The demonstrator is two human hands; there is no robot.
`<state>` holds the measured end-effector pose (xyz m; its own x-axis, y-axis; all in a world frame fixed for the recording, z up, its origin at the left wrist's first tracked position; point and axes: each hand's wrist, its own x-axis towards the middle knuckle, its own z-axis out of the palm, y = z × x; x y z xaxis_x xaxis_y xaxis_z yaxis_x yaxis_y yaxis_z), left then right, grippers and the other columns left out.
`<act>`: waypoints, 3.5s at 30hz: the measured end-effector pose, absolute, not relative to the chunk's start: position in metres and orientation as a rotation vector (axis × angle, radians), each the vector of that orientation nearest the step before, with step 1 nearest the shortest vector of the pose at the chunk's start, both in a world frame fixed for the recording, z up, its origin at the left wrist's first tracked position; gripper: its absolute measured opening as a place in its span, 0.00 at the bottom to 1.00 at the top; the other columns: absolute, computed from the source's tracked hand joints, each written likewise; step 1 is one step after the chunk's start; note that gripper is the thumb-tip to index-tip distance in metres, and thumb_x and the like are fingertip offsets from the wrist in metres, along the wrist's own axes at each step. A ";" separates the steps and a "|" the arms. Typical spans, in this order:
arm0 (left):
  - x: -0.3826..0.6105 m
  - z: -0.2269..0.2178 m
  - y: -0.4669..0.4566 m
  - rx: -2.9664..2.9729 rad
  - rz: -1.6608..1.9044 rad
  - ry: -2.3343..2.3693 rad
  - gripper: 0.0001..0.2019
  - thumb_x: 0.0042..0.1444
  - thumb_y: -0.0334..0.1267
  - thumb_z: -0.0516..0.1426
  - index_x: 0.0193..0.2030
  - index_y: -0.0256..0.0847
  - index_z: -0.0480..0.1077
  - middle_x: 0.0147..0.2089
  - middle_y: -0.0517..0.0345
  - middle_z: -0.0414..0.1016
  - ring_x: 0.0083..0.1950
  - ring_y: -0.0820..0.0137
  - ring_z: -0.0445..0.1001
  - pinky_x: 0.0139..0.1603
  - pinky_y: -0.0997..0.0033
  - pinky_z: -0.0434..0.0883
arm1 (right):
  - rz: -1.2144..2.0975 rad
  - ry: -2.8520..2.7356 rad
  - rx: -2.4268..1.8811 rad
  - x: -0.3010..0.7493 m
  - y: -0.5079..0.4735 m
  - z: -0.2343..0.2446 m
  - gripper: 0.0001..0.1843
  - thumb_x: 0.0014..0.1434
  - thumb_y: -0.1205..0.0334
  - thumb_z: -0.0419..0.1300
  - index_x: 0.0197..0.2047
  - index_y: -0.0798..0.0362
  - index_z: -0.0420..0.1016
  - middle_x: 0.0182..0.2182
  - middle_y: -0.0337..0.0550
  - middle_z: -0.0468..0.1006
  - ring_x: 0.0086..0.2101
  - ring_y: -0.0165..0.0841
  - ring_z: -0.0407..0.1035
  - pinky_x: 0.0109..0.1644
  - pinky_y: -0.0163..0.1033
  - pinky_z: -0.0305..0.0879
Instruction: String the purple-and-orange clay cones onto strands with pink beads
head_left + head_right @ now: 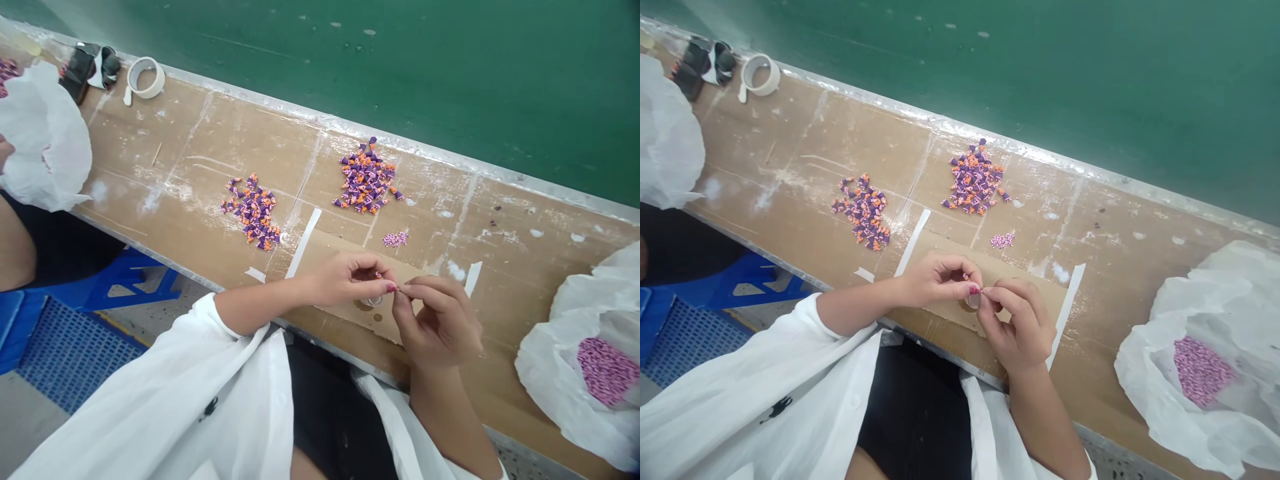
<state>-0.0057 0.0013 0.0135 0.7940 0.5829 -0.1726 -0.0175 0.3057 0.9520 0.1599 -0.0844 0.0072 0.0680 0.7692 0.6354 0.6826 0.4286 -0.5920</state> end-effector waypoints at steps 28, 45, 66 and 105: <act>-0.007 -0.001 0.006 1.815 0.835 0.340 0.12 0.70 0.41 0.56 0.38 0.37 0.74 0.34 0.56 0.78 0.36 0.75 0.73 0.42 0.75 0.69 | 0.512 -1.718 -1.200 0.178 -0.079 0.022 0.11 0.61 0.76 0.60 0.36 0.48 0.67 0.29 0.34 0.70 0.27 0.27 0.65 0.29 0.35 0.61; 0.002 -0.016 0.013 1.297 0.952 0.633 0.11 0.67 0.44 0.57 0.50 0.43 0.64 0.33 0.65 0.59 0.30 0.78 0.62 0.34 0.74 0.66 | 0.530 -2.248 -1.584 0.184 -0.093 0.012 0.11 0.70 0.65 0.54 0.35 0.47 0.58 0.30 0.35 0.66 0.25 0.29 0.59 0.30 0.39 0.56; 0.003 0.004 -0.001 0.602 0.402 0.281 0.25 0.56 0.51 0.68 0.50 0.47 0.60 0.29 0.70 0.59 0.23 0.80 0.57 0.25 0.73 0.57 | 0.391 -1.517 -1.351 0.156 -0.091 0.015 0.08 0.62 0.70 0.62 0.37 0.47 0.69 0.31 0.38 0.72 0.28 0.33 0.69 0.28 0.42 0.69; 0.004 0.006 -0.010 0.560 0.330 0.205 0.23 0.56 0.53 0.68 0.46 0.46 0.60 0.31 0.68 0.59 0.26 0.79 0.57 0.26 0.74 0.57 | 0.087 -1.699 -1.283 0.153 -0.091 0.016 0.16 0.56 0.75 0.65 0.43 0.46 0.73 0.32 0.39 0.77 0.29 0.34 0.74 0.31 0.42 0.74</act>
<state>0.0043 -0.0105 0.0057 0.9274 0.3601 -0.1012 -0.2495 0.7971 0.5499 0.1528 -0.0906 0.0156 0.0241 0.7699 0.6377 0.7005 0.4421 -0.5602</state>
